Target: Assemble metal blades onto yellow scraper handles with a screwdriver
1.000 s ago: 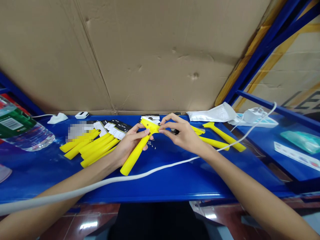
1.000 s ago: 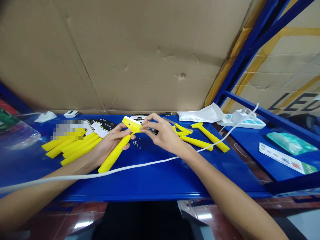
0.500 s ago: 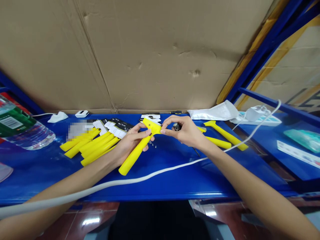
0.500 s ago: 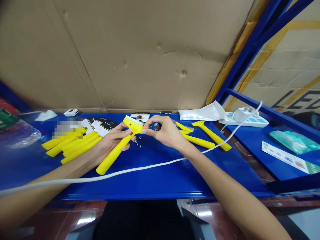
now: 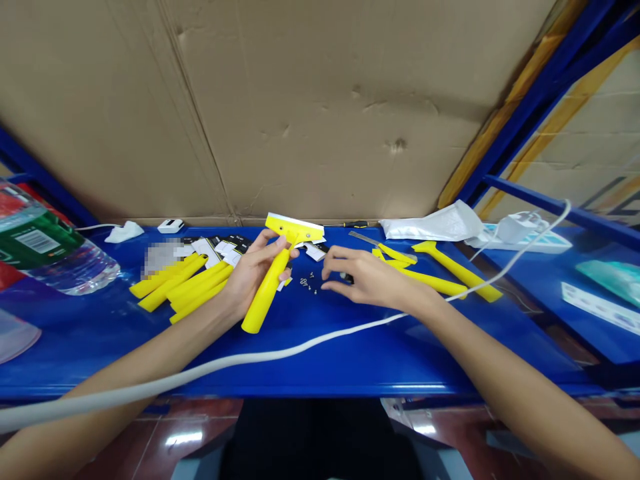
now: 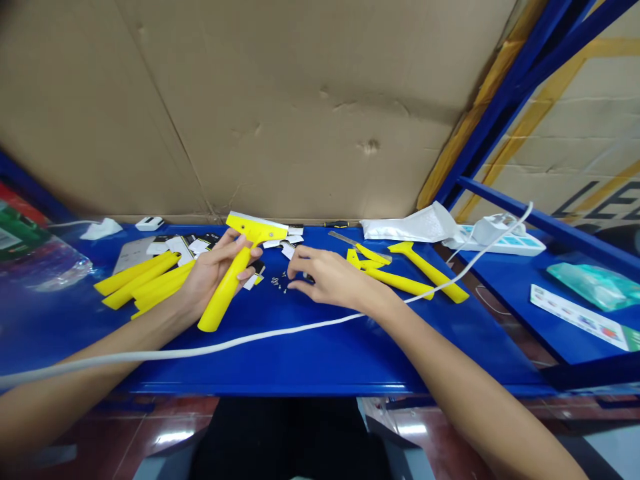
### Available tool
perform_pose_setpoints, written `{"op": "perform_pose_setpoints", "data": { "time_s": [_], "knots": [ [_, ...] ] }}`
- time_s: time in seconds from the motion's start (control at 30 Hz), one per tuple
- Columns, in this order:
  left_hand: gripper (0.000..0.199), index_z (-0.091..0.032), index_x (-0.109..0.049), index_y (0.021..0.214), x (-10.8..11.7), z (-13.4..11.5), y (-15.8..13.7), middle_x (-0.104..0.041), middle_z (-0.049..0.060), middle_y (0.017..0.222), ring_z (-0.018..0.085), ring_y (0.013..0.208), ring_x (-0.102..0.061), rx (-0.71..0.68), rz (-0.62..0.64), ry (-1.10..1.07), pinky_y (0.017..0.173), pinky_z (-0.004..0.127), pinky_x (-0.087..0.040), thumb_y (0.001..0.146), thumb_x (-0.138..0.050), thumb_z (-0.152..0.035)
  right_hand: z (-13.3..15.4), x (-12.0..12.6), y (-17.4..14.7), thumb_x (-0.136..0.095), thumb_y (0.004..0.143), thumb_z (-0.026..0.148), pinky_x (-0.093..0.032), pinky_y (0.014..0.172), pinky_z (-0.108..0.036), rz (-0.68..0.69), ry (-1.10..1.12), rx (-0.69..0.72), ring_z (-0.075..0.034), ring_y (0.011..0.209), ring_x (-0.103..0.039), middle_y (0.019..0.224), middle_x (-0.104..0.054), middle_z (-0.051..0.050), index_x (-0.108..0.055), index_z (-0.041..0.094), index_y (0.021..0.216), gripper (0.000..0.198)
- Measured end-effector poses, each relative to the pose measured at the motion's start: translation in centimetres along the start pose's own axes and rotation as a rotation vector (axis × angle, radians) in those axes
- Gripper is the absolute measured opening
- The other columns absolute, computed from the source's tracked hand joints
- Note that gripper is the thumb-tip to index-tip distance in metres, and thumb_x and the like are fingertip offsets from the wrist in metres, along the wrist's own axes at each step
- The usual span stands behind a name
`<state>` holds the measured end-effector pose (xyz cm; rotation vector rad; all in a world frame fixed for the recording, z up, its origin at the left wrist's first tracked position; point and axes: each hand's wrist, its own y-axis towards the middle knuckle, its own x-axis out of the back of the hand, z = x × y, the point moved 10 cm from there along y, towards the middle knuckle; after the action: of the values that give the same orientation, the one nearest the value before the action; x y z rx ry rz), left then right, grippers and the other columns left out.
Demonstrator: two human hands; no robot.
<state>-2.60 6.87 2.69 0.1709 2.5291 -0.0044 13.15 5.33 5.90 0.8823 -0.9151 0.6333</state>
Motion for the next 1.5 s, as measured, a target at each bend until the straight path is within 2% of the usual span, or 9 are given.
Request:
{"op": "perform_pose_setpoints", "data": {
  "time_s": [0.07, 0.17, 0.37, 0.57, 0.83, 1.07, 1.3, 1.5],
  "knots": [
    [0.034, -0.023, -0.059, 0.1, -0.5, -0.3, -0.2, -0.068, 0.003, 0.097, 0.015, 0.078, -0.07, -0.007, 0.015, 0.003, 0.044, 0.016, -0.047, 0.082, -0.087, -0.019, -0.5, -1.8, -0.1, -0.071, 0.102, 0.024, -0.057, 0.088, -0.037, 0.128, -0.023, -0.031, -0.024, 0.101, -0.073, 0.118, -0.071, -0.008, -0.074, 0.023, 0.11, 0.009],
    [0.032, -0.022, -0.061, 0.1, -1.2, -0.2, -0.5, -0.068, 0.003, 0.098, 0.015, 0.079, -0.07, -0.003, 0.055, 0.019, 0.043, 0.016, -0.047, 0.082, -0.087, -0.018, -0.9, -3.4, -0.2, -0.067, 0.104, 0.023, -0.057, 0.089, -0.038, 0.204, -0.049, -0.056, -0.025, 0.105, -0.073, 0.122, -0.07, -0.009, -0.074, 0.024, 0.117, 0.014],
    [0.029, -0.022, -0.061, 0.1, -1.5, 0.4, -0.6, -0.067, 0.003, 0.093, 0.018, 0.081, -0.07, 0.003, 0.097, 0.073, 0.044, 0.017, -0.05, 0.085, -0.085, -0.019, -1.3, -3.7, 0.0, -0.066, 0.105, 0.023, -0.055, 0.086, -0.036, 0.184, -0.059, -0.079, -0.024, 0.103, -0.072, 0.119, -0.072, -0.008, -0.074, 0.022, 0.112, 0.011],
    [0.029, -0.022, -0.061, 0.099, -1.8, 0.3, -0.8, -0.069, 0.004, 0.098, 0.017, 0.081, -0.069, -0.004, 0.119, 0.079, 0.044, 0.018, -0.05, 0.085, -0.086, -0.019, -1.7, -3.9, 0.3, -0.064, 0.107, 0.027, -0.053, 0.08, -0.033, 0.166, -0.074, -0.101, -0.023, 0.099, -0.072, 0.117, -0.072, -0.008, -0.072, 0.021, 0.113, 0.012],
    [0.03, -0.022, -0.062, 0.098, -1.6, 0.4, -0.7, -0.07, 0.004, 0.097, 0.018, 0.081, -0.07, 0.0, 0.099, 0.082, 0.045, 0.018, -0.05, 0.082, -0.087, -0.019, -2.2, -4.0, 0.3, -0.061, 0.107, 0.022, -0.055, 0.089, -0.038, 0.186, -0.073, -0.134, -0.025, 0.105, -0.073, 0.123, -0.071, -0.011, -0.071, 0.019, 0.117, 0.014],
    [0.031, -0.021, -0.061, 0.095, -2.0, 0.1, -0.9, -0.069, 0.004, 0.102, 0.017, 0.08, -0.07, -0.01, 0.096, 0.091, 0.043, 0.019, -0.05, 0.081, -0.088, -0.018, -2.9, -3.9, 0.4, -0.061, 0.107, 0.024, -0.054, 0.078, -0.035, 0.149, -0.115, -0.179, -0.025, 0.101, -0.075, 0.129, -0.071, -0.011, -0.068, 0.019, 0.123, 0.018],
    [0.03, -0.021, -0.062, 0.096, -1.9, 0.2, -0.9, -0.07, 0.004, 0.097, 0.018, 0.08, -0.07, -0.011, 0.082, 0.114, 0.044, 0.02, -0.051, 0.081, -0.087, -0.017, -3.6, -4.0, 0.9, -0.058, 0.108, 0.021, -0.054, 0.084, -0.034, 0.111, -0.122, -0.14, -0.025, 0.106, -0.075, 0.129, -0.07, -0.01, -0.069, 0.023, 0.125, 0.02],
    [0.03, -0.022, -0.063, 0.098, -1.3, 0.5, -0.5, -0.07, 0.003, 0.091, 0.019, 0.08, -0.072, -0.009, 0.06, 0.113, 0.044, 0.019, -0.05, 0.081, -0.087, -0.017, -3.4, -4.3, 1.2, -0.058, 0.109, 0.025, -0.05, 0.077, -0.032, 0.124, -0.134, -0.12, -0.023, 0.099, -0.074, 0.126, -0.07, -0.008, -0.07, 0.025, 0.119, 0.016]
  ]
}}
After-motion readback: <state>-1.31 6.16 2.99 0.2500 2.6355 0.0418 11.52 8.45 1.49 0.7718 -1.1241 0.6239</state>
